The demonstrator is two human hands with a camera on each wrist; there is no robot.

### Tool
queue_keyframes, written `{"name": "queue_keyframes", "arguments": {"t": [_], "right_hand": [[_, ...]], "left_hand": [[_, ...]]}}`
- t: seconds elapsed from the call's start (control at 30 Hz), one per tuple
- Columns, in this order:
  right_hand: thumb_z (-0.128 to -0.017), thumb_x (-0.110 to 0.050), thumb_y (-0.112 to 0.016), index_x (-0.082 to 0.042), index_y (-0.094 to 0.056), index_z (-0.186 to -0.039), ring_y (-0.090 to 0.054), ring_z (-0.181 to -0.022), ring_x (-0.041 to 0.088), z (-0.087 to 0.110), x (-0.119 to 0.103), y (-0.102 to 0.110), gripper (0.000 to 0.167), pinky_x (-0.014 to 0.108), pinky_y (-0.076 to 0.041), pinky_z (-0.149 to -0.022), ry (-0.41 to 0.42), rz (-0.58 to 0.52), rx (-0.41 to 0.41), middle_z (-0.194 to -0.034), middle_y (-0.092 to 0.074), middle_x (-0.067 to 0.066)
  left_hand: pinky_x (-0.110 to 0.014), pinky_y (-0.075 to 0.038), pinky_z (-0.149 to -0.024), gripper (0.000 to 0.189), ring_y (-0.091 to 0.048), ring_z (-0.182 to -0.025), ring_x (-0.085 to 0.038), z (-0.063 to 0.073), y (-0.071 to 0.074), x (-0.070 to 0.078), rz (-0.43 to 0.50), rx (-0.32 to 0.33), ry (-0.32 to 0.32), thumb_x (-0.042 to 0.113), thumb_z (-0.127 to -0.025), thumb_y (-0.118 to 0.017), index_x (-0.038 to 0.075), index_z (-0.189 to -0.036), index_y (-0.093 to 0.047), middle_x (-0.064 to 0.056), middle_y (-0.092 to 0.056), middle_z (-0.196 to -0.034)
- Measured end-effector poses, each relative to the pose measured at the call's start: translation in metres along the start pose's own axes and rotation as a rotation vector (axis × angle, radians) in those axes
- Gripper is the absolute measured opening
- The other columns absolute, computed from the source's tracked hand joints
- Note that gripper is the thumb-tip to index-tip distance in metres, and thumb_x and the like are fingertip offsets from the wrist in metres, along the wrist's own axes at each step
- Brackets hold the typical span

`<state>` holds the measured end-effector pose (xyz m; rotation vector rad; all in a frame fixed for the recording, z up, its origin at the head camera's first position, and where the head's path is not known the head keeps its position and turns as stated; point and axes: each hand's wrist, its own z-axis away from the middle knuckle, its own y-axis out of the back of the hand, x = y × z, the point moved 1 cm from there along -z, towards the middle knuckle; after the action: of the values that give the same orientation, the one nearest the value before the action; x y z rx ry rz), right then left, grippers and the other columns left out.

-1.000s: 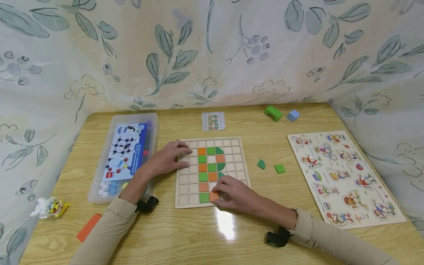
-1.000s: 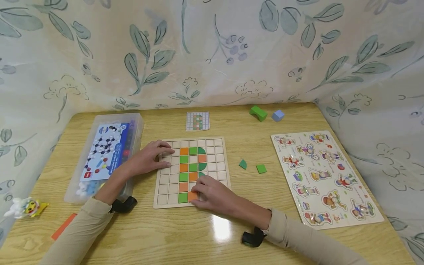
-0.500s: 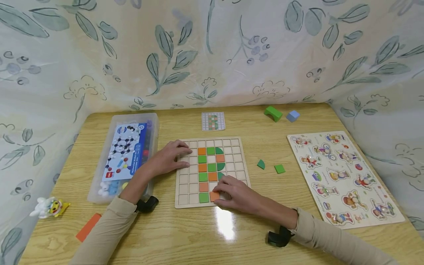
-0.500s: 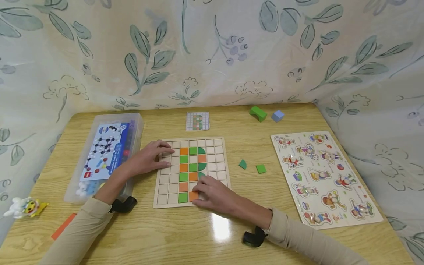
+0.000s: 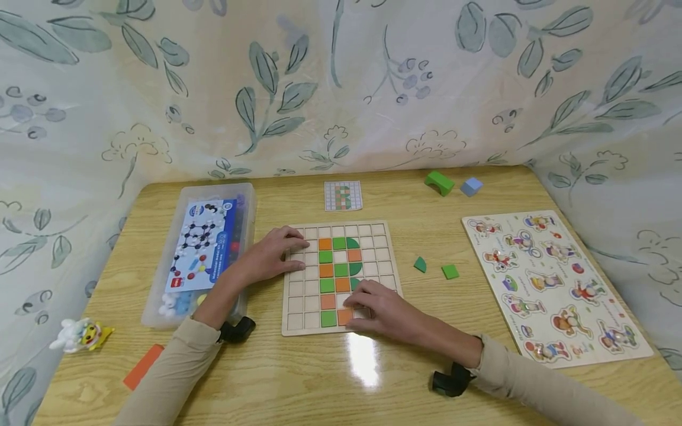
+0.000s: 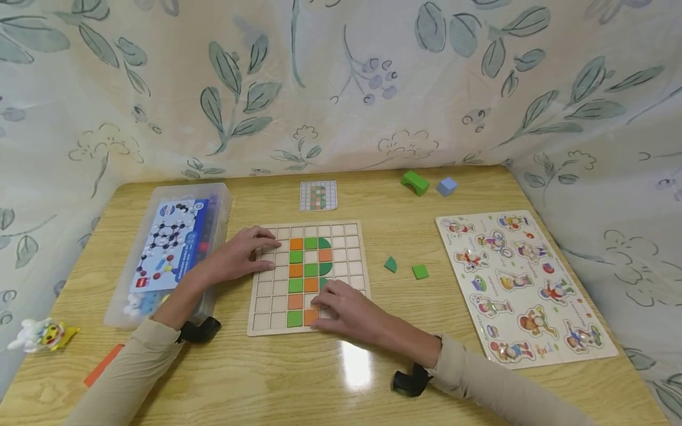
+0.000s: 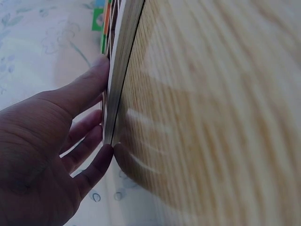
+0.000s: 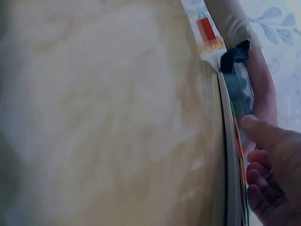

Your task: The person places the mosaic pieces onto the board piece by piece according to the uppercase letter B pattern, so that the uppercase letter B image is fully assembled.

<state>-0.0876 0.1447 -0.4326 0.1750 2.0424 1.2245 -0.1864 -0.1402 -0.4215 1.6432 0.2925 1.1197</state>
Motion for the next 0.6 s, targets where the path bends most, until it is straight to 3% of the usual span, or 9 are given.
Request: {"name": "queue_keyframes", "arguments": {"t": [0.1, 0.3, 0.43, 0.6], "right_hand": [[-0.081, -0.028, -0.079, -0.009, -0.071, -0.109, -0.052, -0.086, 0.007, 0.003, 0.007, 0.012, 0.035, 0.018, -0.047, -0.073, -0.012, 0.017, 0.082, -0.101, -0.06, -0.001], [-0.075, -0.025, -0.083, -0.004, -0.067, -0.116, -0.057, -0.1, 0.016, 0.02, 0.035, 0.04, 0.049, 0.032, -0.052, -0.083, -0.077, 0.186, 0.207, -0.109, -0.061, 0.004], [-0.073, -0.022, -0.085, -0.003, -0.064, -0.121, -0.057, -0.102, 0.02, 0.034, 0.057, 0.056, 0.056, 0.037, -0.051, -0.083, -0.158, 0.231, 0.228, -0.112, -0.062, 0.008], [-0.076, -0.023, -0.083, -0.004, -0.063, -0.124, -0.056, -0.109, 0.026, 0.052, 0.076, 0.07, 0.056, 0.043, -0.049, -0.087, -0.279, 0.208, 0.194, -0.117, -0.06, 0.01]], "left_hand": [[-0.046, -0.044, -0.101, 0.047, -0.049, -0.12, -0.027, 0.0, 0.0, 0.0, 0.005, -0.002, 0.001, 0.034, -0.088, -0.071, 0.012, -0.129, -0.063, -0.009, -0.054, -0.131], [-0.046, -0.043, -0.102, 0.047, -0.048, -0.122, -0.027, 0.001, 0.0, 0.001, 0.002, -0.002, 0.001, 0.033, -0.088, -0.071, 0.011, -0.129, -0.063, -0.009, -0.054, -0.132], [-0.046, -0.044, -0.101, 0.047, -0.049, -0.121, -0.027, 0.001, 0.001, 0.001, 0.001, 0.003, -0.003, 0.033, -0.088, -0.072, 0.011, -0.129, -0.063, -0.009, -0.054, -0.132], [-0.046, -0.044, -0.101, 0.048, -0.049, -0.121, -0.027, 0.001, 0.0, 0.0, -0.002, 0.007, -0.008, 0.033, -0.088, -0.072, 0.011, -0.129, -0.063, -0.009, -0.054, -0.131]]}}
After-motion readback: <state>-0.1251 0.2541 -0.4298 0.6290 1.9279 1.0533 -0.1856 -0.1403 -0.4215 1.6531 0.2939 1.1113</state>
